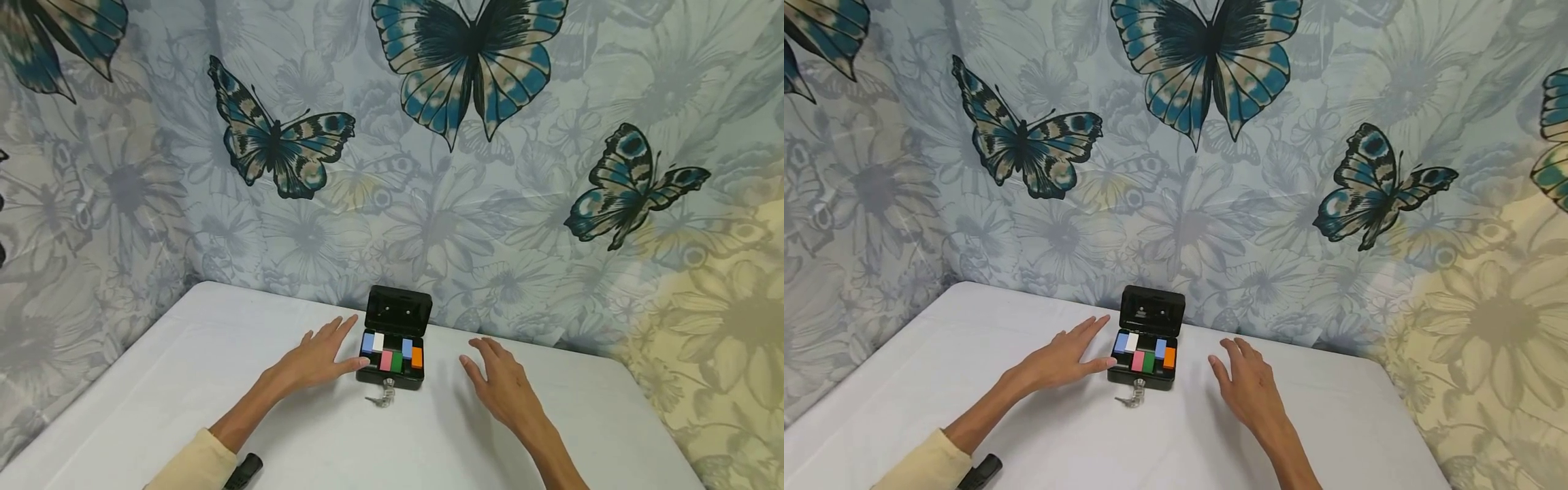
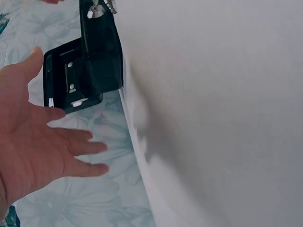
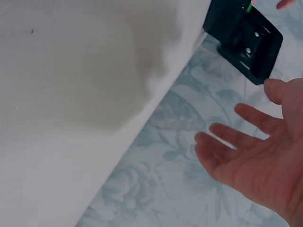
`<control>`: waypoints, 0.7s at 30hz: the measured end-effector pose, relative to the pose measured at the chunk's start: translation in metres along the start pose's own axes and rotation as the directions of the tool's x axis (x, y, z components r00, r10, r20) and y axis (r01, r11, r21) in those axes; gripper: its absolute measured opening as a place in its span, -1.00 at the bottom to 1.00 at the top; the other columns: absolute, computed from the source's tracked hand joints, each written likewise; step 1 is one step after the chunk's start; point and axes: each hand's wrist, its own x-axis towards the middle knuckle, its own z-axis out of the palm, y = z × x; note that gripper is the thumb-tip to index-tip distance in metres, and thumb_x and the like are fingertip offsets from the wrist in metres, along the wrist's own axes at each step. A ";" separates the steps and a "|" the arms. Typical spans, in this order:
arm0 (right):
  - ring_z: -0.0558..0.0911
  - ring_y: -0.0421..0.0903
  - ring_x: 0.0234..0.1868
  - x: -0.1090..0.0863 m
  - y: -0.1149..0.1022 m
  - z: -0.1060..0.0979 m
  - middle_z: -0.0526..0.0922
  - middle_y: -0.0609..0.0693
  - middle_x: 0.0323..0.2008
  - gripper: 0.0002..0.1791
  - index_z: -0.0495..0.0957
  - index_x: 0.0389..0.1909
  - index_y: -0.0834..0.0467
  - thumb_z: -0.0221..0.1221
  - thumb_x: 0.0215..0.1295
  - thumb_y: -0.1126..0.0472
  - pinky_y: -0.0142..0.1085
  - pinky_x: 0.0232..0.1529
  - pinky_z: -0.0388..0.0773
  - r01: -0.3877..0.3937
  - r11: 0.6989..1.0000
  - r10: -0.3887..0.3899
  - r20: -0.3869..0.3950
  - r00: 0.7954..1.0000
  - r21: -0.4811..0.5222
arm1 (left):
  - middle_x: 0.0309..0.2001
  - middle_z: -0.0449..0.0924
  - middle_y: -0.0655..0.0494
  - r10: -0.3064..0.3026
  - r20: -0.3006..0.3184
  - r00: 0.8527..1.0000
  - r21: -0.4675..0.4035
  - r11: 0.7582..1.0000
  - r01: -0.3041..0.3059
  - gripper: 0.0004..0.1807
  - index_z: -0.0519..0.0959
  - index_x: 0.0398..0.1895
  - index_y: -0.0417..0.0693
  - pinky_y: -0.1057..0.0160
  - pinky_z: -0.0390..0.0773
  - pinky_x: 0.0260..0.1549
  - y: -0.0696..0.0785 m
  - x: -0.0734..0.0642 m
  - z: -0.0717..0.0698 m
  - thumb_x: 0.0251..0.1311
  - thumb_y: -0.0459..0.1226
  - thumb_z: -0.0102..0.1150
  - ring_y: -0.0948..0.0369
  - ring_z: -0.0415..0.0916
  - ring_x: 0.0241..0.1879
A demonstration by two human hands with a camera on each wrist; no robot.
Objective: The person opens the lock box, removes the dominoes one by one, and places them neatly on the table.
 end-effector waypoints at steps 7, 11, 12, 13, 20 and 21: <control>0.56 0.27 0.37 0.005 -0.005 0.000 0.57 0.22 0.37 -0.48 0.50 0.36 0.21 0.06 0.62 -0.05 0.23 0.35 0.50 -0.095 0.989 0.087 0.075 0.993 0.110 | 0.66 0.13 -0.13 0.019 0.007 1.000 -0.057 0.998 -0.018 0.13 0.04 0.69 -0.12 -0.21 0.22 0.57 0.001 0.014 0.002 0.26 0.20 0.35 -0.13 0.13 0.64; 0.61 0.22 0.32 0.011 -0.013 0.002 0.64 0.17 0.30 -0.53 0.53 0.31 0.20 0.06 0.62 -0.03 0.19 0.27 0.58 -0.110 0.982 0.100 0.076 0.992 0.151 | 0.62 0.22 -0.18 0.013 0.014 1.000 -0.070 0.997 -0.012 0.15 0.11 0.64 -0.27 -0.18 0.30 0.54 0.002 0.026 0.006 0.19 0.17 0.43 -0.12 0.23 0.60; 0.62 0.21 0.32 0.012 -0.015 0.003 0.65 0.15 0.28 -0.55 0.55 0.29 0.19 0.07 0.61 -0.02 0.18 0.26 0.59 -0.108 0.980 0.097 0.073 0.993 0.164 | 0.61 0.23 -0.18 0.008 0.020 1.000 -0.075 0.997 -0.006 0.17 0.12 0.64 -0.28 -0.16 0.32 0.53 0.001 0.029 0.008 0.17 0.17 0.45 -0.11 0.25 0.59; 0.63 0.20 0.31 0.014 -0.017 0.004 0.67 0.14 0.26 -0.56 0.56 0.27 0.18 0.08 0.61 -0.02 0.17 0.25 0.60 -0.106 0.979 0.095 0.068 0.993 0.176 | 0.60 0.25 -0.19 0.006 0.025 1.000 -0.075 0.997 -0.004 0.18 0.13 0.63 -0.30 -0.16 0.35 0.52 0.001 0.032 0.010 0.15 0.17 0.47 -0.11 0.28 0.58; 0.73 0.07 0.12 0.025 -0.039 0.013 0.77 0.08 0.06 -0.69 0.65 0.10 0.20 0.14 0.58 0.07 0.04 0.20 0.68 -0.084 0.959 0.076 0.041 0.996 0.270 | 0.49 0.43 -0.24 -0.006 0.060 0.998 -0.096 0.995 0.011 0.20 0.21 0.58 -0.33 -0.15 0.48 0.41 -0.007 0.045 0.014 0.01 0.10 0.61 -0.10 0.44 0.47; 0.74 0.06 0.09 0.027 -0.042 0.014 0.78 0.07 0.03 -0.69 0.66 0.07 0.20 0.15 0.57 0.08 0.03 0.17 0.69 -0.080 0.956 0.073 0.034 0.997 0.281 | 0.48 0.44 -0.23 -0.005 0.063 0.998 -0.092 0.996 0.010 0.20 0.23 0.58 -0.32 -0.14 0.49 0.40 -0.009 0.047 0.013 -0.01 0.09 0.62 -0.10 0.45 0.46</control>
